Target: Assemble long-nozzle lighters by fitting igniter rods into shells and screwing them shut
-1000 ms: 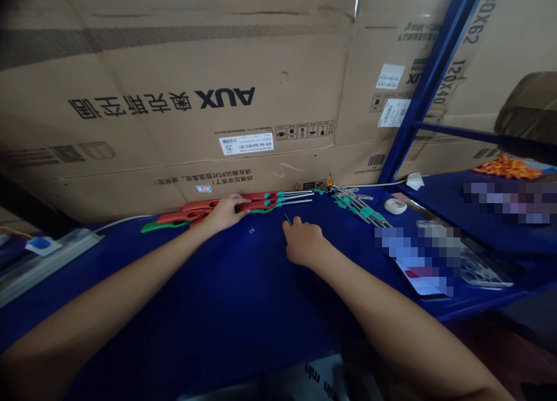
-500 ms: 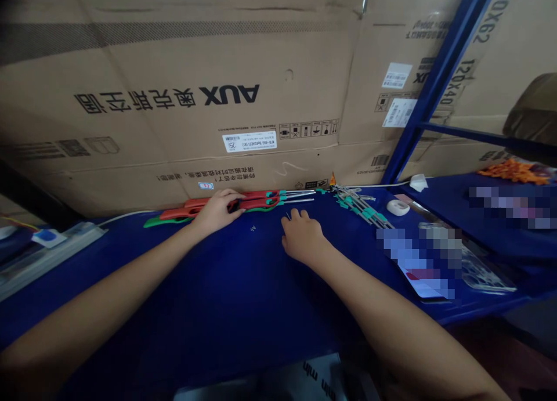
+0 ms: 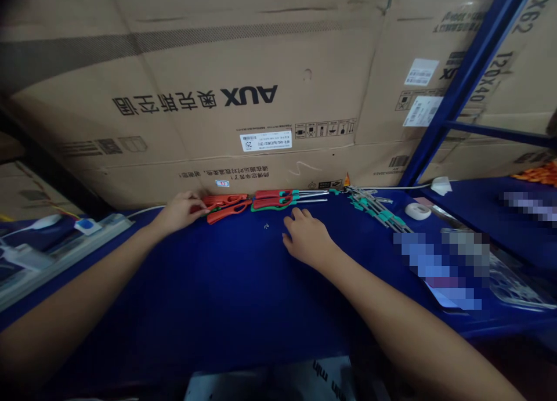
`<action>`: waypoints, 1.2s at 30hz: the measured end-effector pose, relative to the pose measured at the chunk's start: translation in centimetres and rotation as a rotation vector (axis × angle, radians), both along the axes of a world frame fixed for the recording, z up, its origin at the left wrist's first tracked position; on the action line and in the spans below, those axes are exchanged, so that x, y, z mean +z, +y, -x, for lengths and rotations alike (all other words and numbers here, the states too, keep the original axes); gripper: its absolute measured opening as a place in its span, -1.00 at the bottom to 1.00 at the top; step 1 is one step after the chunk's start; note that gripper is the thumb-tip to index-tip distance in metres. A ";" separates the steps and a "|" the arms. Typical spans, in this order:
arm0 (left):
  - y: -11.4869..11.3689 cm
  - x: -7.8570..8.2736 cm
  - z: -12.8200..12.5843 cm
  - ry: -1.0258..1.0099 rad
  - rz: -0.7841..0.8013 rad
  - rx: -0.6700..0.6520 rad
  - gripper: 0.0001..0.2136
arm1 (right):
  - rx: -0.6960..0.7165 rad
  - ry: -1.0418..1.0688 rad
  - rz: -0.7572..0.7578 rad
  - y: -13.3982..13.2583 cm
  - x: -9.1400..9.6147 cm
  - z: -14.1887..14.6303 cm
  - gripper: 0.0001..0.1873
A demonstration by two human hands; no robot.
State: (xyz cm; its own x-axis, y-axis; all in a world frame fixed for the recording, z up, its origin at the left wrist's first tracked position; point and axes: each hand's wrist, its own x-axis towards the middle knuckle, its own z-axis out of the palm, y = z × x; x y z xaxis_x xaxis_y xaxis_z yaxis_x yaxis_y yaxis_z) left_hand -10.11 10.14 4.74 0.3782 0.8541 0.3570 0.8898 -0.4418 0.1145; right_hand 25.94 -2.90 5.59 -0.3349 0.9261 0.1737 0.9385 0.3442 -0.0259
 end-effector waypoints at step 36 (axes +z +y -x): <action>-11.7 -5.5 -9.1 -0.422 0.243 -0.341 -0.56 | 0.278 0.534 -0.003 -0.3 -2.4 -1.1 -0.73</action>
State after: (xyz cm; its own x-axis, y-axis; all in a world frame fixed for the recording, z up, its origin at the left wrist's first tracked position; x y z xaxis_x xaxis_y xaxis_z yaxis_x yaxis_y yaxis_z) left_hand -1.01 -1.56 -0.76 0.5134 0.7853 0.3459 0.5575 -0.6117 0.5613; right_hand 27.07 -3.21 3.16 -0.4305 0.8154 0.3870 0.6708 0.5760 -0.4673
